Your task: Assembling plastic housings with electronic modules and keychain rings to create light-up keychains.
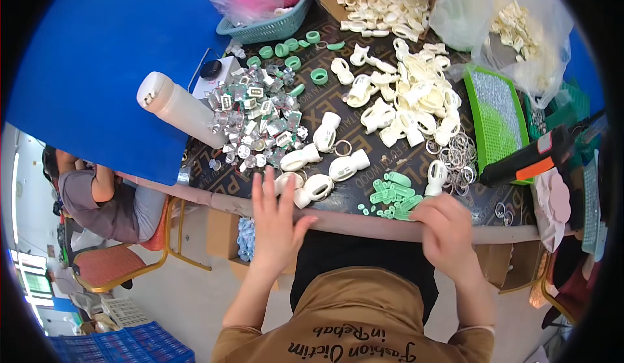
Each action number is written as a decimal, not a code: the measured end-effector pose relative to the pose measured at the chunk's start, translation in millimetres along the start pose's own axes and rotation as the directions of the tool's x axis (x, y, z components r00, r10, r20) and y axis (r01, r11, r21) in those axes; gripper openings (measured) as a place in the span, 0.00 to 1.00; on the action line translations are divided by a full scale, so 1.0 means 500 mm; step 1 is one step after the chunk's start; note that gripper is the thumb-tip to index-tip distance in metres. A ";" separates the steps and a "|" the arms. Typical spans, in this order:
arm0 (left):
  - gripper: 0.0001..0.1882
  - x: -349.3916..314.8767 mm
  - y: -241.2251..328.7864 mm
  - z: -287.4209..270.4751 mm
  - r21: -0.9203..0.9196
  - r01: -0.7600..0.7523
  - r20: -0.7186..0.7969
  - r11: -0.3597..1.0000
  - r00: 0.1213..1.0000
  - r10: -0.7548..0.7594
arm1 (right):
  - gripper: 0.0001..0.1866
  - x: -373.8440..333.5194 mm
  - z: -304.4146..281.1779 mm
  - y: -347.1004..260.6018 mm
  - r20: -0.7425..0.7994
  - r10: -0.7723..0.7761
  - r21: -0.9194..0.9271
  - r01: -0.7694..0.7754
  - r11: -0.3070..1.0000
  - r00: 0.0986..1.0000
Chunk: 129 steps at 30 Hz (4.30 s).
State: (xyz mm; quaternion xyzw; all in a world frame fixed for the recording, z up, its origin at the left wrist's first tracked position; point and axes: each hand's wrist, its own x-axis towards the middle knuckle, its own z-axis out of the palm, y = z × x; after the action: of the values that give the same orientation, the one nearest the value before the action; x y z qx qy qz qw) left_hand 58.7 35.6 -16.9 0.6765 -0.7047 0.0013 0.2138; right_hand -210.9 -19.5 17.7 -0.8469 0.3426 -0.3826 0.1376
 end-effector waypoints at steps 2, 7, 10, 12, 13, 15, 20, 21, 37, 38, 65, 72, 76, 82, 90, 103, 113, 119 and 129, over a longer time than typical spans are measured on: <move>0.29 0.007 0.009 0.010 0.010 -0.013 0.047 1.000 0.999 0.013 | 0.08 0.079 0.022 -0.007 0.073 -0.078 -0.060 0.083 0.995 0.994; 0.24 0.033 0.007 0.028 0.030 -0.063 0.051 0.998 0.997 0.061 | 0.06 0.299 0.146 0.075 0.214 -0.006 -0.258 0.063 0.964 0.977; 0.25 0.055 0.014 0.031 0.019 -0.089 0.030 0.996 0.996 0.088 | 0.08 0.426 0.230 0.157 0.262 0.056 -0.390 0.052 0.919 0.964; 0.28 0.060 0.017 0.030 0.023 -0.060 0.022 0.998 0.998 0.060 | 0.08 0.490 0.289 0.211 0.236 0.008 -0.482 0.110 0.869 0.972; 0.28 0.061 0.016 0.029 0.027 -0.058 0.024 0.998 0.998 0.057 | 0.09 0.514 0.309 0.228 0.226 -0.026 -0.566 0.153 0.810 0.974; 0.29 0.061 0.015 0.024 -0.010 -0.025 -0.016 1.000 1.000 0.025 | 0.09 0.552 0.338 0.245 0.200 -0.013 -0.606 0.134 0.784 0.980; 0.30 0.060 0.010 0.036 0.021 0.020 -0.090 1.000 0.996 -0.018 | 0.11 0.583 0.373 0.265 0.195 0.165 -0.680 0.012 0.733 0.967; 0.29 0.062 0.012 0.038 0.020 0.020 -0.105 1.000 0.994 -0.017 | 0.12 0.581 0.370 0.268 0.204 0.177 -0.687 0.012 0.726 0.963; 0.25 0.059 0.006 0.044 0.001 -0.016 -0.148 1.000 0.989 0.016 | 0.05 0.109 -0.007 0.058 0.224 0.186 -0.185 -0.146 0.972 0.957; 0.24 0.059 0.006 0.046 -0.001 -0.023 -0.171 1.000 0.985 0.023 | 0.06 0.088 -0.015 0.060 0.202 0.206 -0.174 -0.172 0.970 0.958; 0.20 0.057 0.019 0.059 -0.094 -0.018 -0.228 0.995 0.974 -0.004 | 0.14 -0.055 -0.008 0.048 -0.423 0.159 -0.179 -0.254 0.951 0.892; 0.20 0.055 0.013 0.063 -0.056 -0.016 -0.229 0.998 0.973 0.003 | 0.41 -0.007 -0.045 0.111 -0.628 0.328 0.291 -0.178 0.940 0.706; 0.19 0.054 0.020 0.059 -0.096 0.012 -0.249 0.995 0.968 -0.035 | 0.35 0.030 -0.082 0.137 -0.569 0.377 0.418 -0.138 0.898 0.731; 0.21 0.052 0.015 0.057 -0.085 -0.022 -0.271 0.996 0.963 -0.002 | 0.29 0.108 -0.153 0.191 -0.661 0.241 0.281 -0.063 0.958 0.711; 0.20 0.058 0.019 0.058 -0.074 -0.026 -0.279 0.997 0.960 0.004 | 0.26 0.090 -0.134 0.304 -0.604 0.285 0.285 -0.133 0.949 0.745; 0.22 0.155 0.259 0.037 -0.730 -0.364 -0.135 0.578 0.906 0.401 | 0.33 0.077 -0.152 0.058 -0.538 0.310 0.612 0.111 0.783 0.784; 0.04 0.154 0.361 0.135 -0.735 -0.225 0.077 0.639 0.910 0.408 | 0.30 0.087 -0.214 0.081 -0.664 0.199 0.443 0.165 0.882 0.721; 0.20 0.157 0.400 0.152 -0.354 -0.471 -0.005 0.808 0.865 0.502 | 0.31 0.106 -0.160 0.266 -0.667 0.259 0.265 -0.103 0.959 0.698; 0.14 0.065 0.199 0.015 -0.394 -0.386 -0.115 0.834 0.921 0.372 | 0.29 0.082 -0.123 0.315 -0.596 0.297 0.230 -0.195 0.953 0.746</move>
State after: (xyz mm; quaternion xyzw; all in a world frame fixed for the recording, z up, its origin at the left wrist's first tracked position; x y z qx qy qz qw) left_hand -38.5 10.7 14.9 0.4637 -0.8053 -0.0925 0.3577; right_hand -311.9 -160.4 3.6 -0.6061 0.4472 -0.6447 0.1302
